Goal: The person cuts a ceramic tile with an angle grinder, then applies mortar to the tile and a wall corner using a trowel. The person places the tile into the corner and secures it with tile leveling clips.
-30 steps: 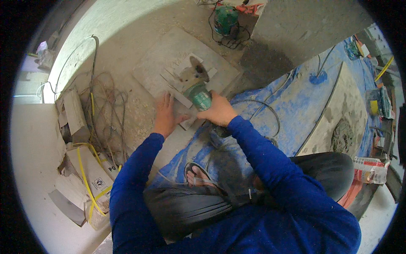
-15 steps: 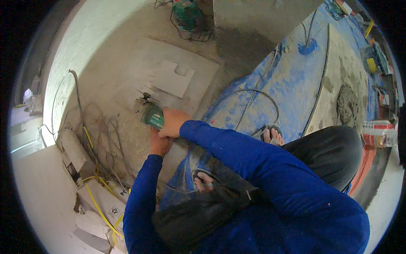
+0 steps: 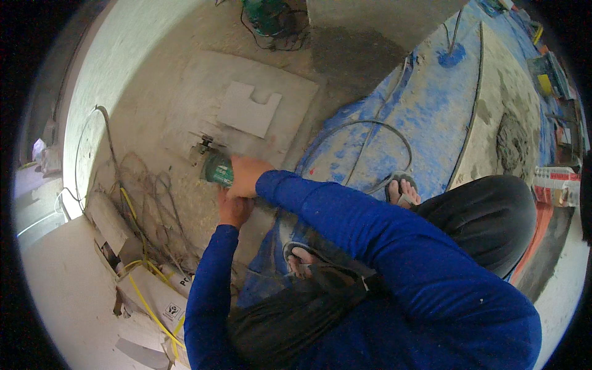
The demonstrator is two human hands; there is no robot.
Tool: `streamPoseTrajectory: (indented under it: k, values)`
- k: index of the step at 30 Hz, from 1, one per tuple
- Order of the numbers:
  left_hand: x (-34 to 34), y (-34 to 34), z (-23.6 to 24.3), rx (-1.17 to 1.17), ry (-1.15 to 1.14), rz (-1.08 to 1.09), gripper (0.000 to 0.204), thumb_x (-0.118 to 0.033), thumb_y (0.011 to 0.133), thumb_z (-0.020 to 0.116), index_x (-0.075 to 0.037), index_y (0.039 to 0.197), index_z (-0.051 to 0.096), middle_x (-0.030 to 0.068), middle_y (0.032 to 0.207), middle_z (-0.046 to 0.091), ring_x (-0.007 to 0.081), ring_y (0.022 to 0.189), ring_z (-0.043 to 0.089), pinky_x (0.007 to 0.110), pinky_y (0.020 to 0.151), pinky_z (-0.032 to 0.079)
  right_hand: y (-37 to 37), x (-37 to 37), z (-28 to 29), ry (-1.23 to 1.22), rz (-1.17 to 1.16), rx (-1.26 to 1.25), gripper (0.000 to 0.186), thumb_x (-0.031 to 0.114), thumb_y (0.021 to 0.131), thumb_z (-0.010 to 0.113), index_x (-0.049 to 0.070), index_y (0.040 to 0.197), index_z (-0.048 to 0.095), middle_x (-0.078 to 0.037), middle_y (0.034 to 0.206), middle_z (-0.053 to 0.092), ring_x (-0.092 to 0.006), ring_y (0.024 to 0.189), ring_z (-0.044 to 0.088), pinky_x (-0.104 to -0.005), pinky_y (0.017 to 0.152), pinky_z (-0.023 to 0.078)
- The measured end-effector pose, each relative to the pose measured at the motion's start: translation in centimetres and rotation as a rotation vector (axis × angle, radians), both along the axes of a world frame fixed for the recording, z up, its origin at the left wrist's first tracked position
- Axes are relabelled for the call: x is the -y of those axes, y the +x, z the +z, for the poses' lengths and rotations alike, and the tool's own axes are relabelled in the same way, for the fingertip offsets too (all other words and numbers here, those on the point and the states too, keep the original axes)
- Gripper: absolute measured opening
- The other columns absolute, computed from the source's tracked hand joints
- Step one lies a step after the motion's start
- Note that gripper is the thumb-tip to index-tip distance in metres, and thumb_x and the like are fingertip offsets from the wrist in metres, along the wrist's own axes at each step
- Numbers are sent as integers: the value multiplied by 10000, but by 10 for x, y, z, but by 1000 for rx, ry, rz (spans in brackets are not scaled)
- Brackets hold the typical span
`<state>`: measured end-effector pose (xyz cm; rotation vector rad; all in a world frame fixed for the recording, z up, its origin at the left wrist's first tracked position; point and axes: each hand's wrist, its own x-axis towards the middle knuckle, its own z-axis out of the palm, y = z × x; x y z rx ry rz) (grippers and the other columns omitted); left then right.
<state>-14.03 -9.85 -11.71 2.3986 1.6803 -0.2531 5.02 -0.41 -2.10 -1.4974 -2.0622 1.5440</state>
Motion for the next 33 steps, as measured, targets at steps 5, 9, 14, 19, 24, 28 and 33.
streamPoseTrajectory:
  k: [5,9,14,19,24,28,33]
  values:
    - [3,1,-3,-22,1,29,636,-385,893,648,-93,1447,537,182,1487,530,418,1408,425,568,1233,231,9,0,5,-38,25,8,830,418,609,873,-18,1252,580,-255,1149,698,-407,1076,686,-475,917,557]
    - [4,2,-4,-1,38,16,695,-420,877,674,-77,1461,516,209,1510,492,439,1420,398,582,1228,233,18,4,8,-27,29,5,828,399,613,866,-23,1261,569,-260,1147,697,-410,1069,687,-477,912,557]
    - [2,3,6,97,37,45,703,-400,840,715,-66,1432,536,232,1443,526,454,1388,419,590,1221,246,28,7,14,-35,41,25,829,394,617,863,-36,1259,563,-264,1140,698,-415,1066,688,-482,913,557]
    - [2,6,17,127,10,82,663,-386,831,721,-63,1391,571,221,1390,563,433,1352,454,586,1209,266,36,10,21,-62,44,23,818,390,613,858,-45,1244,574,-268,1120,703,-419,1051,693,-479,906,561]
    - [2,7,14,29,22,28,646,-410,849,700,-69,1385,582,218,1387,571,417,1352,460,581,1206,269,41,11,24,-71,47,17,785,407,617,876,-20,1223,620,-240,1161,712,-399,1067,701,-486,933,567]
    - [3,7,12,-95,-11,26,640,-435,859,685,-69,1375,594,214,1401,566,412,1355,463,580,1205,268,42,12,24,-84,47,42,780,411,621,876,-20,1219,619,-243,1165,710,-404,1071,699,-487,936,565]
    - [-3,10,20,13,-9,12,628,-450,860,686,-64,1350,612,206,1385,584,411,1322,493,579,1187,286,46,15,22,-59,50,45,785,416,622,879,-25,1215,613,-253,1168,706,-407,1081,698,-484,937,567]
